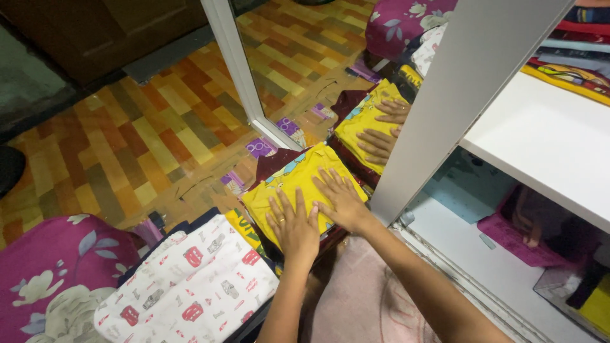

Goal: The person removes folded shirts from a wardrobe shelf and places them on the floor, then wipes the empty shelf with a yellow cloth. The person handles multiple shirts one by one and finishes by cleaning the shelf surface.

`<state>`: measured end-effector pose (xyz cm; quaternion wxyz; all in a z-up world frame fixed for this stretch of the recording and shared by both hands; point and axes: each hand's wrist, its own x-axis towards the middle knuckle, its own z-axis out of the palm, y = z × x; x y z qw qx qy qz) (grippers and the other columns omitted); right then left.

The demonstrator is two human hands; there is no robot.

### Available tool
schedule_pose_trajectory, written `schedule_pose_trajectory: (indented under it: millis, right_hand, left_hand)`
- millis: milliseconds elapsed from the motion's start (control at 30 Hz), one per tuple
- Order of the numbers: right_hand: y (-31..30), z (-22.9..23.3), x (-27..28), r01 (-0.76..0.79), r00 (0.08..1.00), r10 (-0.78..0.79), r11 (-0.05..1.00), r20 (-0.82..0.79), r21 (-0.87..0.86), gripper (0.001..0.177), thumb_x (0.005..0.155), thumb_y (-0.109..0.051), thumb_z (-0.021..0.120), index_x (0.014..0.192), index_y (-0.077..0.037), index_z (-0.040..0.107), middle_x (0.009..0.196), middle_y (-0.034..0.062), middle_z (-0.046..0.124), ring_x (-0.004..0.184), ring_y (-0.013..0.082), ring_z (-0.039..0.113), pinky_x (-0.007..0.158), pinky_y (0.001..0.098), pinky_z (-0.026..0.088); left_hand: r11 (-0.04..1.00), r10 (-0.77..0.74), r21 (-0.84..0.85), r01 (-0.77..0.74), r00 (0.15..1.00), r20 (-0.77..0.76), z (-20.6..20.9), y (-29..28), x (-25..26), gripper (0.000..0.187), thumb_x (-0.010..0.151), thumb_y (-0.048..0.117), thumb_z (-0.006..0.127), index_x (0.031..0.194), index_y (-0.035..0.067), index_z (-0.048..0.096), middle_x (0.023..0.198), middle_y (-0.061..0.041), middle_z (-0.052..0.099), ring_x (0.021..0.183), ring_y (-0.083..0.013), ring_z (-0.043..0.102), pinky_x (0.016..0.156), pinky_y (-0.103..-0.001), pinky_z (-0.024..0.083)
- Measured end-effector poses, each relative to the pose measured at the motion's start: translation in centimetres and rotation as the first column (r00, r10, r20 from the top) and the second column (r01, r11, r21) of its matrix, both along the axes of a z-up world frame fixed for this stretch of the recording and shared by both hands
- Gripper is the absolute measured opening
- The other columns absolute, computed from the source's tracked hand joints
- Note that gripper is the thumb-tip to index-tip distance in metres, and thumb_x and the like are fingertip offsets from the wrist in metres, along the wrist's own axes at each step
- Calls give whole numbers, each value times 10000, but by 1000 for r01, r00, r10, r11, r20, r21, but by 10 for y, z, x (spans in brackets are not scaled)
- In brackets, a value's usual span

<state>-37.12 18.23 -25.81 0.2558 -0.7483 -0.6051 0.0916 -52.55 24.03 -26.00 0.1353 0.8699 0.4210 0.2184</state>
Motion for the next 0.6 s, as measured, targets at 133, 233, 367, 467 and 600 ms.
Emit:
schedule_pose_trajectory:
  millis: [133, 233, 367, 467, 600]
  right_hand:
    - [1, -11, -1, 9, 1000, -9, 1000, 2, -12, 716, 986, -502, 510, 1601, -187, 324, 1707, 83, 190, 1575, 323, 129, 1245, 542, 115]
    - [1, -14, 0, -1, 1000, 1, 1000, 13, -14, 716, 989, -504, 501, 1605, -187, 322, 1711, 85, 189, 1573, 333, 137, 1240, 540, 129]
    - [1, -15, 4, -8, 1000, 9, 1000, 18, -23, 720, 992, -533, 491, 1605, -199, 317, 1712, 79, 191, 1575, 329, 156, 1240, 539, 144]
    - [-2, -13, 10, -23, 1000, 22, 998, -17, -58, 724, 993, -548, 477, 1609, -211, 303, 1713, 80, 177, 1573, 324, 150, 1238, 548, 137]
    - [-10, -6, 13, -23, 999, 21, 997, -42, -71, 717, 1004, -549, 464, 1615, -210, 302, 1711, 91, 176, 1578, 325, 150, 1240, 568, 119]
  left_hand:
    - [999, -6, -39, 5, 1000, -11, -13, 2, -4, 642, 1042, 501, 394, 1587, 166, 334, 1679, -218, 106, 1545, -432, 29, 1199, -608, 37]
    - [998, -7, -63, 6, 1000, -12, -15, 2, -3, 642, 1044, 505, 378, 1590, 170, 328, 1688, -211, 85, 1548, -429, 12, 1200, -605, 26]
    - [998, -5, -69, 3, 1000, -28, -14, 1, -2, 647, 1048, 515, 366, 1592, 168, 315, 1685, -209, 71, 1547, -430, -2, 1200, -604, 16]
    - [998, 1, -69, -3, 999, -35, -13, 0, -1, 647, 1047, 516, 369, 1586, 162, 314, 1683, -213, 74, 1546, -432, -2, 1199, -608, 11]
    - [1000, 1, -22, -2, 1000, -22, -8, 0, -2, 648, 1035, 495, 399, 1580, 152, 333, 1675, -233, 104, 1539, -451, 25, 1196, -617, 24]
